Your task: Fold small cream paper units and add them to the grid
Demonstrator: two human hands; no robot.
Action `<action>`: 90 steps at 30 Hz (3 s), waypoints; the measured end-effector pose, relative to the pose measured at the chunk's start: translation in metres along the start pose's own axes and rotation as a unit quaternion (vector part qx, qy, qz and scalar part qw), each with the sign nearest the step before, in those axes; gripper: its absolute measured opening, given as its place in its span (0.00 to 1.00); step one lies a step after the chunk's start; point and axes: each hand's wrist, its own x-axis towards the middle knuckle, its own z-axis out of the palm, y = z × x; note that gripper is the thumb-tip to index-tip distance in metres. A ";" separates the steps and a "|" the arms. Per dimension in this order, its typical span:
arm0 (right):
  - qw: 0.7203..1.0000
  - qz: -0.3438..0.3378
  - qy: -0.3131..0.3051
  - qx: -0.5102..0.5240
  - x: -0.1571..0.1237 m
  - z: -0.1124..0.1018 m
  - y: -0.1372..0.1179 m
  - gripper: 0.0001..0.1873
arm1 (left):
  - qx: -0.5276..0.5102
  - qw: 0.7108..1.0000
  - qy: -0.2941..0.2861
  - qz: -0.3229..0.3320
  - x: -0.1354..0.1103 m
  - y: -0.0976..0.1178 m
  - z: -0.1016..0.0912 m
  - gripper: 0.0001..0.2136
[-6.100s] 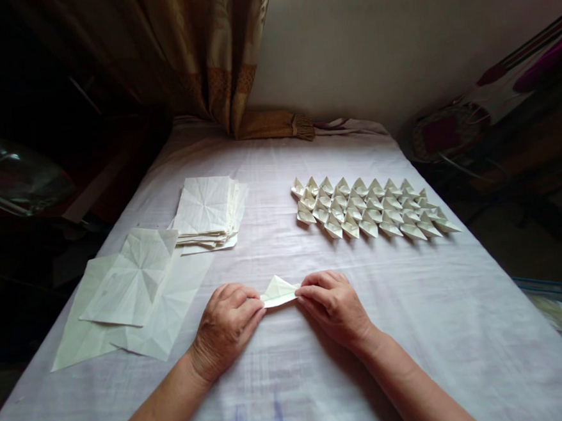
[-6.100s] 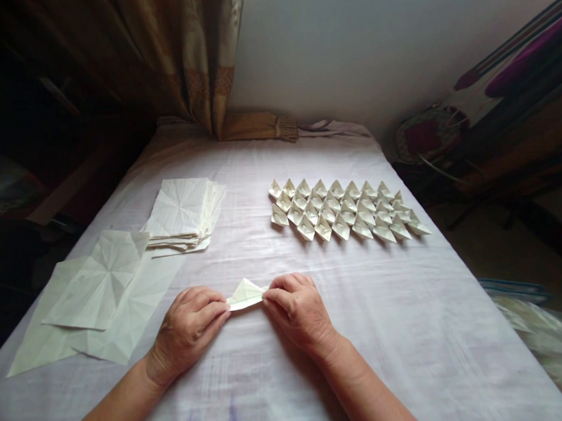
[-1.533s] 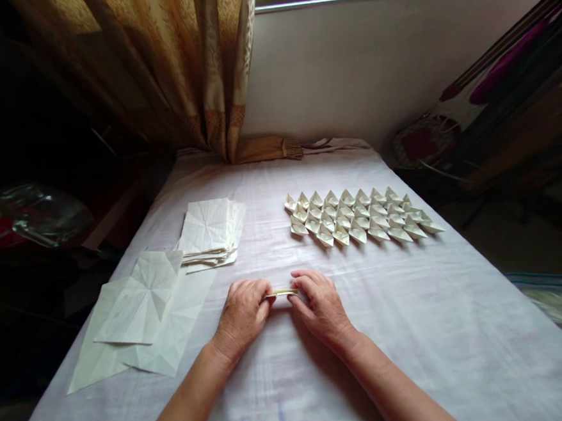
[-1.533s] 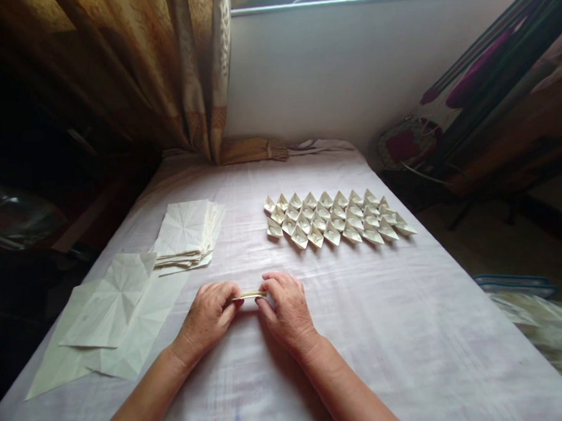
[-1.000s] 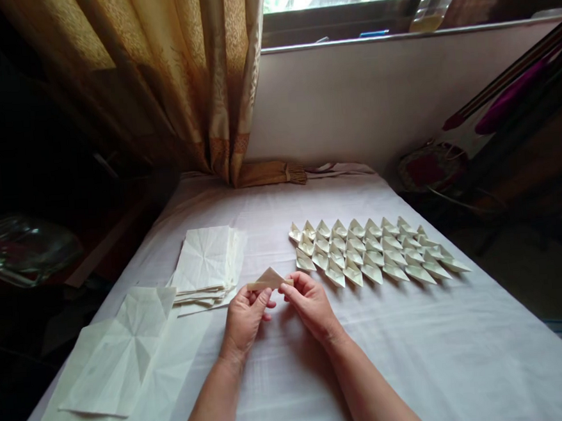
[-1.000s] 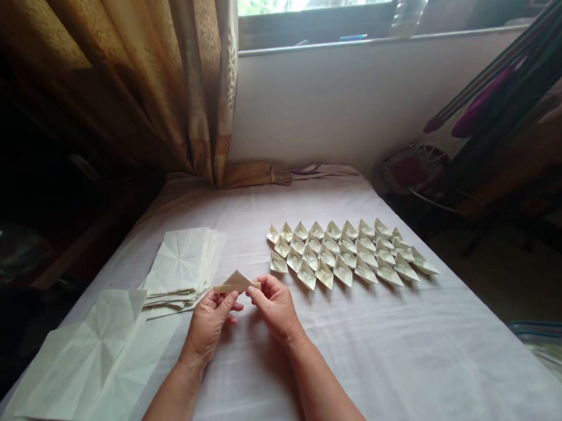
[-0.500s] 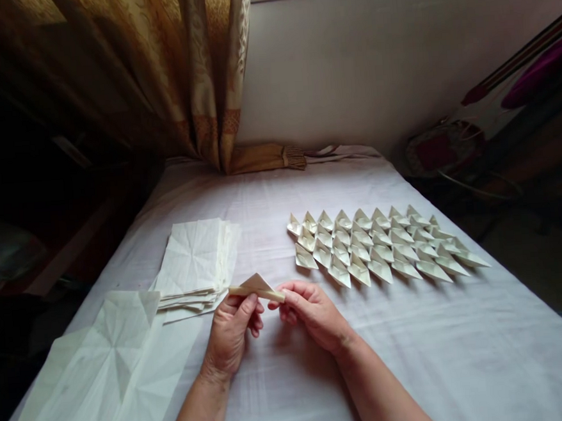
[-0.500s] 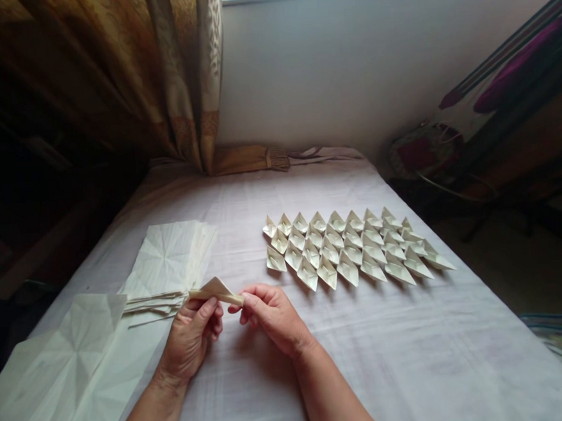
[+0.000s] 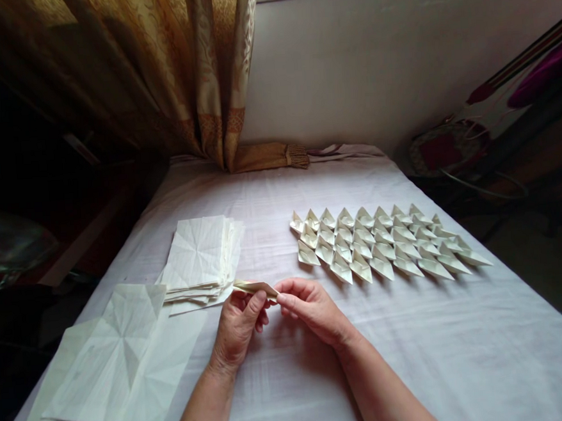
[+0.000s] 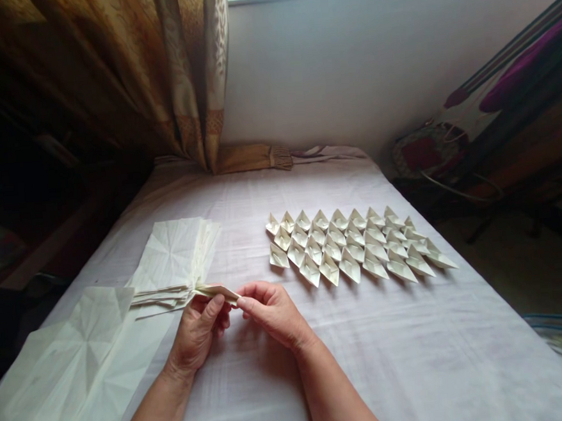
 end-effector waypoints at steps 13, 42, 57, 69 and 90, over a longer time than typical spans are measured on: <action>0.998 0.007 0.001 -0.062 0.000 -0.004 0.003 0.26 | 0.037 0.998 0.046 -0.025 0.004 -0.008 -0.001 0.19; 0.993 -0.030 0.082 -0.082 0.003 0.005 0.011 0.16 | 0.081 0.996 0.022 -0.032 0.005 -0.006 0.001 0.20; 0.987 -0.029 0.069 -0.144 0.002 0.004 0.007 0.14 | 0.082 0.995 0.024 -0.057 0.006 -0.008 0.001 0.17; 0.986 -0.012 0.084 -0.146 0.001 0.006 0.007 0.13 | 0.088 0.994 0.000 -0.060 0.004 -0.004 0.001 0.16; 0.996 0.027 0.046 -0.078 0.001 0.006 -0.001 0.17 | 0.068 0.996 -0.049 -0.041 0.001 0.004 0.001 0.18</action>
